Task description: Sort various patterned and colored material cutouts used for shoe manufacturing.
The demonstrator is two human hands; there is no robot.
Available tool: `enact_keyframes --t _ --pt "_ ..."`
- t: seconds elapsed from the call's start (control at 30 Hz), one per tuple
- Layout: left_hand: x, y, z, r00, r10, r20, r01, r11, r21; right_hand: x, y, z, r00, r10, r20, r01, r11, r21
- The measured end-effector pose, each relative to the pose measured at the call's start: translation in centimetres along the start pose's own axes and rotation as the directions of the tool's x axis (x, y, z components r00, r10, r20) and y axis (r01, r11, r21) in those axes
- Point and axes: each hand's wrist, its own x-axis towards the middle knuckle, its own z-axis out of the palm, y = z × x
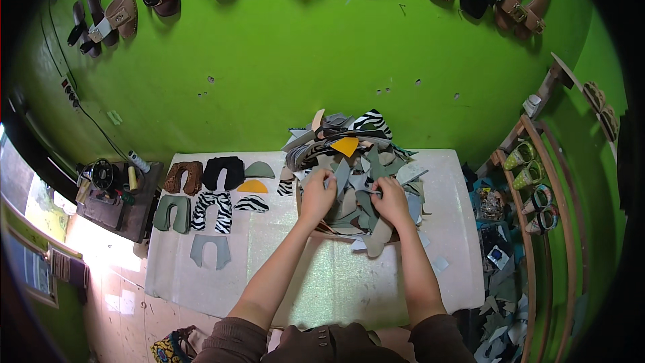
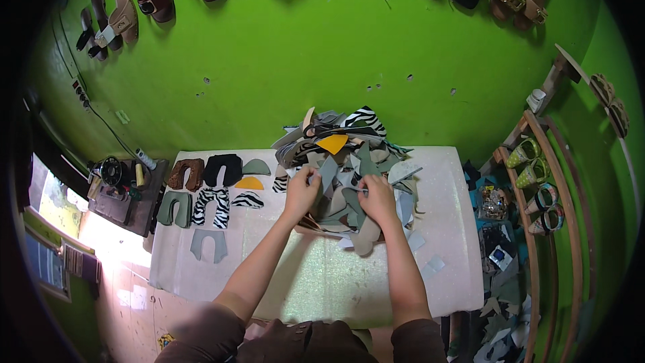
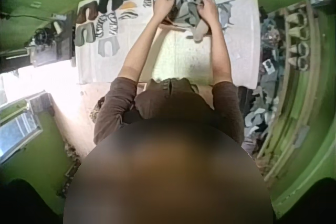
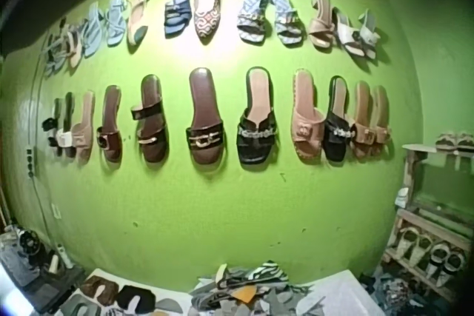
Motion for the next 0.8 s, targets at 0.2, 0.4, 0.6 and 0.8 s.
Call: enact_keyframes --t 0.2,0.4,0.6,0.8 --pt "0.1 1.3 -2.0 0.992 -0.1 0.081 0.11 0.987 -0.122 1.0 -2.2 -0.1 0.992 0.003 0.126 -0.013 0.997 0.08" --pt "-0.4 0.4 -3.1 0.967 0.012 0.255 0.126 0.846 -0.519 2.0 -2.3 2.0 0.991 0.108 0.077 -0.129 0.922 0.365" --pt "-1.5 0.4 -4.9 0.904 -0.065 0.422 0.369 0.615 -0.697 2.3 0.6 4.6 0.973 0.214 0.091 -0.211 0.647 0.733" --pt "-3.1 -1.7 -5.0 0.816 -0.034 0.577 0.471 0.618 -0.63 1.2 -0.3 3.4 0.943 0.303 -0.138 -0.052 0.544 0.837"
